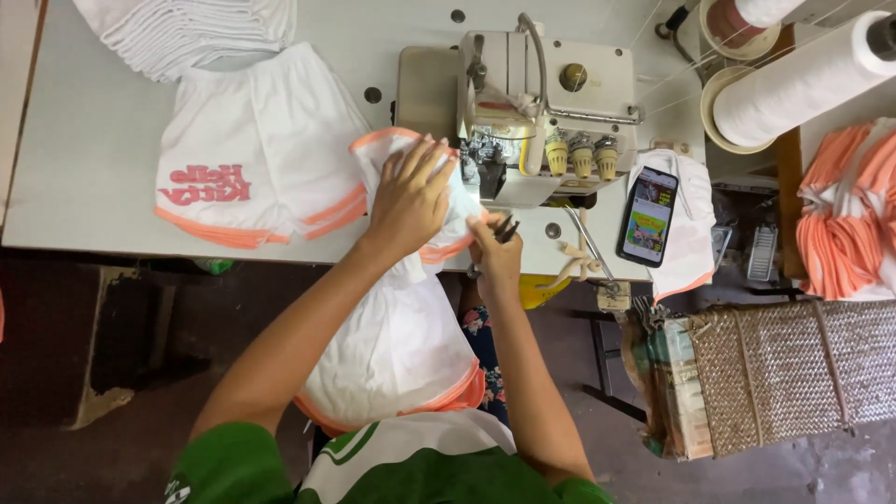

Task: A worker trims loose threads from finished shorts using handheld nippers and stacks them.

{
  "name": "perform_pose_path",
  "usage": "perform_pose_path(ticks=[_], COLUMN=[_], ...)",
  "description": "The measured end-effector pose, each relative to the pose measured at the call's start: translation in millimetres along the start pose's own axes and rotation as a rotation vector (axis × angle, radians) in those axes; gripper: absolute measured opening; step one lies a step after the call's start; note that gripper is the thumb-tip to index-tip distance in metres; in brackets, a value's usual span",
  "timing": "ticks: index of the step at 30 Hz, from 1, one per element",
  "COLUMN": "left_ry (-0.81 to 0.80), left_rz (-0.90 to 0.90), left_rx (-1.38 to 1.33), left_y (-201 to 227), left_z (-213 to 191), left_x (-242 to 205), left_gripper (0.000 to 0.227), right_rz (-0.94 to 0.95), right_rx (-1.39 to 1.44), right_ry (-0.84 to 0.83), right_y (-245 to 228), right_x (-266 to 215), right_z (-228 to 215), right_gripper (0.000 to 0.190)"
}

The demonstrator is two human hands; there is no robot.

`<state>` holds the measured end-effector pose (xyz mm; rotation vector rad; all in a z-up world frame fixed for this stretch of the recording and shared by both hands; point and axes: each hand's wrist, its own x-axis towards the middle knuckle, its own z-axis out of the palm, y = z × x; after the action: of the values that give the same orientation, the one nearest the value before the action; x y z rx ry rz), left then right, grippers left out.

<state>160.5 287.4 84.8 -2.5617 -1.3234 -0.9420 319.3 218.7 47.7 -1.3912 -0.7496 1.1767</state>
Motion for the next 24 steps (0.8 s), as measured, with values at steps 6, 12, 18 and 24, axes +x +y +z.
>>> perform_pose_path(ticks=[6, 12, 18, 24], left_ry=[-0.156, -0.174, -0.378, -0.399], left_rz=[-0.129, -0.067, 0.080, -0.196], left_rx=[-0.055, -0.028, -0.097, 0.013], left_y=[16, -15, -66, -42], left_z=[2, 16, 10, -38], left_x=[9, 24, 62, 11], left_gripper=[0.050, 0.044, 0.056, 0.062], right_rz=[0.000, -0.120, -0.543, -0.494], right_rx=[0.242, 0.211, -0.468, -0.573], right_ry=[0.093, 0.229, -0.189, -0.213], right_y=[-1, -7, -69, -35], right_x=[-1, -16, 5, -35], right_z=[-4, 21, 78, 29], right_gripper=[0.018, 0.028, 0.006, 0.019])
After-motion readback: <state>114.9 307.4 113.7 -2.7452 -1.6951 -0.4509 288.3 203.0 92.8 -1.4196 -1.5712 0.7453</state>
